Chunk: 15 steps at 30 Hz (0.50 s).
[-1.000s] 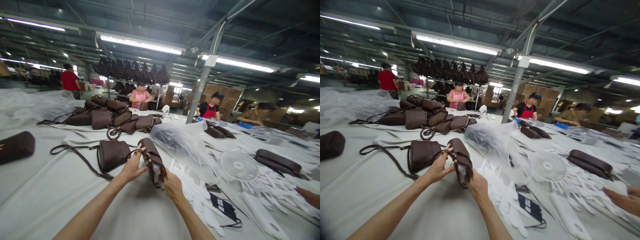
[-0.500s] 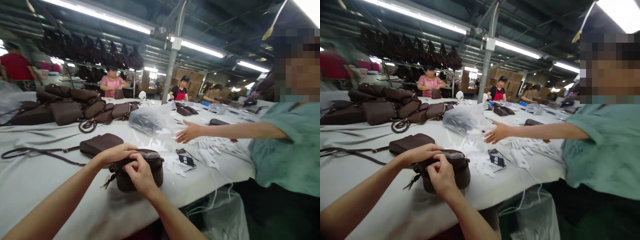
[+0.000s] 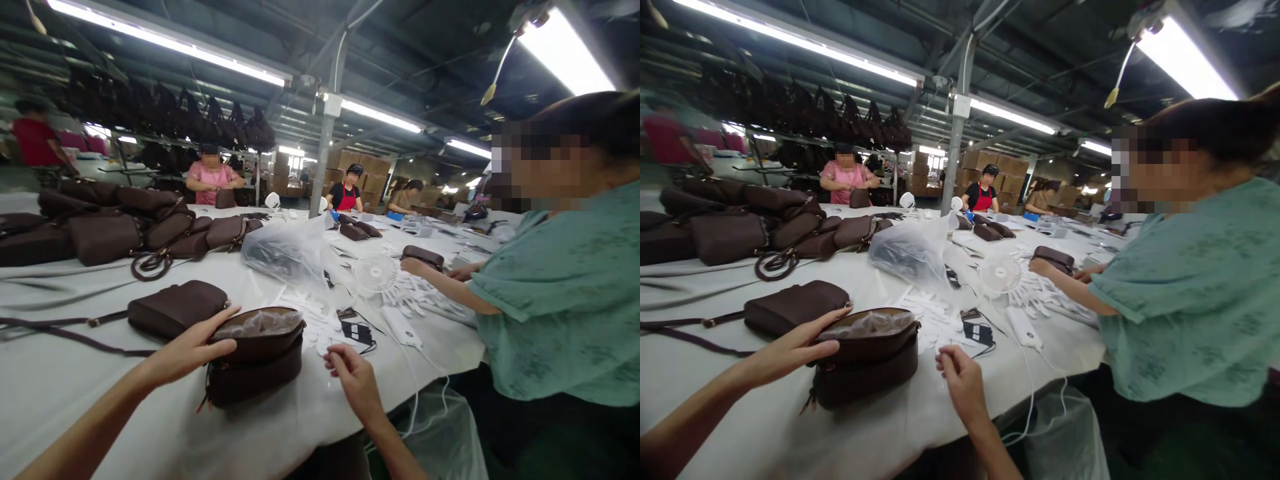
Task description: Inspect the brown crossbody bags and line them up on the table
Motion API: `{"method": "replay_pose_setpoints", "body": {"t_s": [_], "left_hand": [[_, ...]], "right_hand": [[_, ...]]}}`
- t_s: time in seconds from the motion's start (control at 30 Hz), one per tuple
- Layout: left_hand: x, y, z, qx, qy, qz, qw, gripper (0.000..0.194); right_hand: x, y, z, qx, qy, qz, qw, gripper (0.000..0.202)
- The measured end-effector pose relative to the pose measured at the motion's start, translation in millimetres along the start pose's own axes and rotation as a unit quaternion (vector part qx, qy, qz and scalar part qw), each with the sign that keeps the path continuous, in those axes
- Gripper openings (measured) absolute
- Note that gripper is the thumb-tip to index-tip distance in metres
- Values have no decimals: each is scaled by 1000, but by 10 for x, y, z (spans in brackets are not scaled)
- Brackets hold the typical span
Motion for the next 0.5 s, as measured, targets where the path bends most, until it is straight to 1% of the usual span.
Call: {"method": "replay_pose_setpoints", "body": {"t_s": [0.03, 0.07, 0.1, 0.13, 0.17, 0.23, 0.33, 0.37, 0.43, 0.5], "left_hand": [[78, -72, -20, 8, 24, 10, 1000, 68], [159, -154, -55, 15, 47, 19, 999, 72], [241, -250, -102, 21, 73, 28, 997, 76], [325, -356, -159, 25, 103, 35, 994, 77], [410, -468, -229, 31, 127, 39, 991, 81], [574, -708, -391, 49, 172, 57, 982, 85], [756, -1013, -631, 92, 240, 103, 961, 86], [781, -1082, -703, 108, 248, 120, 955, 86], [764, -1156, -811, 121, 248, 142, 951, 84], [679, -1166, -856, 110, 249, 140, 952, 80]], "right_hand": [[-174, 65, 26, 36, 17, 11, 999, 31], [-349, 112, 15, 93, 16, 38, 995, 30], [-517, 149, -32, 162, 3, 72, 984, 30], [-670, 185, -104, 231, -13, 102, 967, 31], [-804, 226, -189, 275, -24, 118, 954, 31], [-1007, 318, -381, 324, -34, 127, 937, 34], [-1134, 446, -670, 367, -51, 131, 920, 34], [-1135, 473, -755, 378, -61, 136, 914, 32], [-1091, 489, -891, 389, -85, 153, 904, 28], [-1026, 467, -950, 388, -112, 176, 898, 28]]}}
Point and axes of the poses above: each hand's wrist, its own x-axis away from the middle knuckle, its own z-axis out of the back of the hand, y = z × x, the point moved 3 cm from there along -x, towards the middle knuckle, and after that the axes turned 10 degrees about y, right-handed, at the moved point
